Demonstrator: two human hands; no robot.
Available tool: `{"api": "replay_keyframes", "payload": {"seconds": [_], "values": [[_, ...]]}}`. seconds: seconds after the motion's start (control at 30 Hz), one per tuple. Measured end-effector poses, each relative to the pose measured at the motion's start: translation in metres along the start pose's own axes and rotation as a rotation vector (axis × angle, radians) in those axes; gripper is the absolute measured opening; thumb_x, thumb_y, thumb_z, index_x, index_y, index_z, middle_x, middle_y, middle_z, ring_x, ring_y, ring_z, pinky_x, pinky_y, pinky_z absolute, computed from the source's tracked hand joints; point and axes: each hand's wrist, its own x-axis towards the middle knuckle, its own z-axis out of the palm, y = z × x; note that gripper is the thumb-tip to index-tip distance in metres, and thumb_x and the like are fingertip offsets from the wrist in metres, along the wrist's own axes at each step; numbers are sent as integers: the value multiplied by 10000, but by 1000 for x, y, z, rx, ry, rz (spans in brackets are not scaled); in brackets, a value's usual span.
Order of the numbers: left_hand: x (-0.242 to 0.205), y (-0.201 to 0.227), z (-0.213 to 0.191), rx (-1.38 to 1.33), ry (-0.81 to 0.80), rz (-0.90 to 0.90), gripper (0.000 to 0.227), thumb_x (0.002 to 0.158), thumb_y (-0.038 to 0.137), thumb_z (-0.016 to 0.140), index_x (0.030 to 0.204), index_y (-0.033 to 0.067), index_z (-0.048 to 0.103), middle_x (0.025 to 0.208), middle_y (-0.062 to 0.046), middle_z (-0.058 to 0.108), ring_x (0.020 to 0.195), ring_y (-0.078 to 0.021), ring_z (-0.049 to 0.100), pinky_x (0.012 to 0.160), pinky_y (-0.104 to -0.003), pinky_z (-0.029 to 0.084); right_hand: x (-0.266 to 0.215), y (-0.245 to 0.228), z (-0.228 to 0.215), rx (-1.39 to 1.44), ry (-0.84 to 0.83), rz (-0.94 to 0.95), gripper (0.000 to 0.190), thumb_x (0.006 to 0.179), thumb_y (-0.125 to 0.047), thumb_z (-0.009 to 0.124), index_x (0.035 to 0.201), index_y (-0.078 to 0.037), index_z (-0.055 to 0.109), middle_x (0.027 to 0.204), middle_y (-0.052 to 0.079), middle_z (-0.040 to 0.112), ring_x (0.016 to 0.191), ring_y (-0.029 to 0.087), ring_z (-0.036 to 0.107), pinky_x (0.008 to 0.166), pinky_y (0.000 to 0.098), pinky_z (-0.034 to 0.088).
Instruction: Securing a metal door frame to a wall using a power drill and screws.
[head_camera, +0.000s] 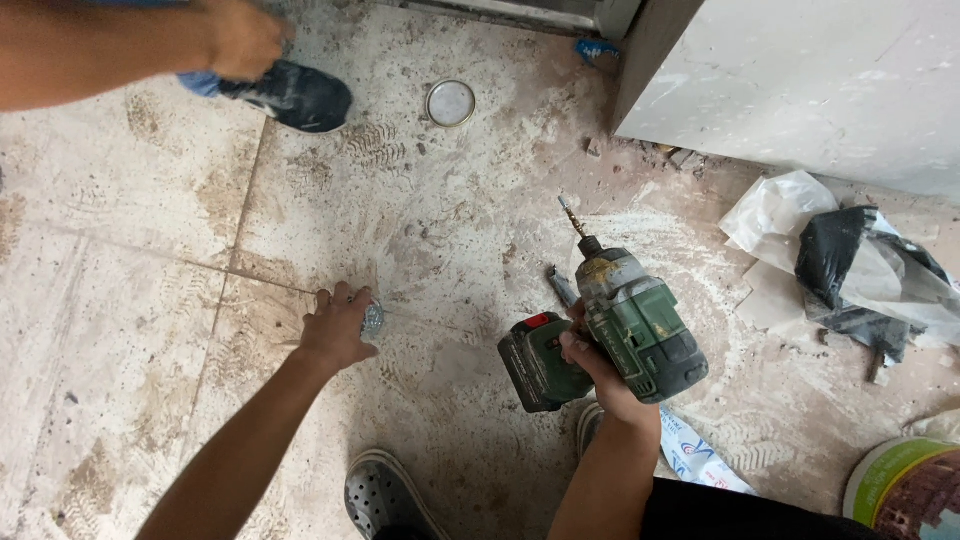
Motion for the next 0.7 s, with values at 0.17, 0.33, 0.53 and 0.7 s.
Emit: {"api": "replay_keyframes", "payload": {"seconds": [0.17, 0.33, 0.53, 0.7], "values": [[-5, -5, 10, 5, 101, 43, 751, 817, 320, 780, 1461, 195, 414, 1451, -173, 384, 1341, -429, 397, 972, -678, 502, 0, 9, 1, 4, -9, -19, 296, 997, -223, 656, 1231, -41, 646, 834, 180, 707, 835, 312, 735, 748, 566, 570], [3, -8, 20, 42, 137, 24, 733, 812, 353, 764, 1430, 233, 388, 1430, -132, 356, 1312, -384, 383, 963, -657, 497, 2, -17, 10, -119, -22, 137, 375, 984, -297, 654, 1270, -55, 635, 928, 241, 723, 935, 406, 747, 823, 634, 584], [3, -6, 22, 49, 145, 14, 712, 809, 336, 771, 1398, 243, 381, 1380, -116, 343, 1278, -367, 379, 933, -614, 503, 5, -27, 14, -25, -92, 323, 453, 888, -268, 742, 1219, 32, 671, 891, 271, 719, 973, 384, 740, 991, 494, 559], [4, -5, 21, 54, 142, 14, 674, 835, 334, 769, 1369, 227, 372, 1392, -135, 331, 1286, -367, 366, 930, -594, 489, 3, 1, 16, -15, -32, 214, 467, 928, -356, 711, 1300, -86, 635, 958, 269, 729, 930, 416, 757, 761, 619, 591]]}}
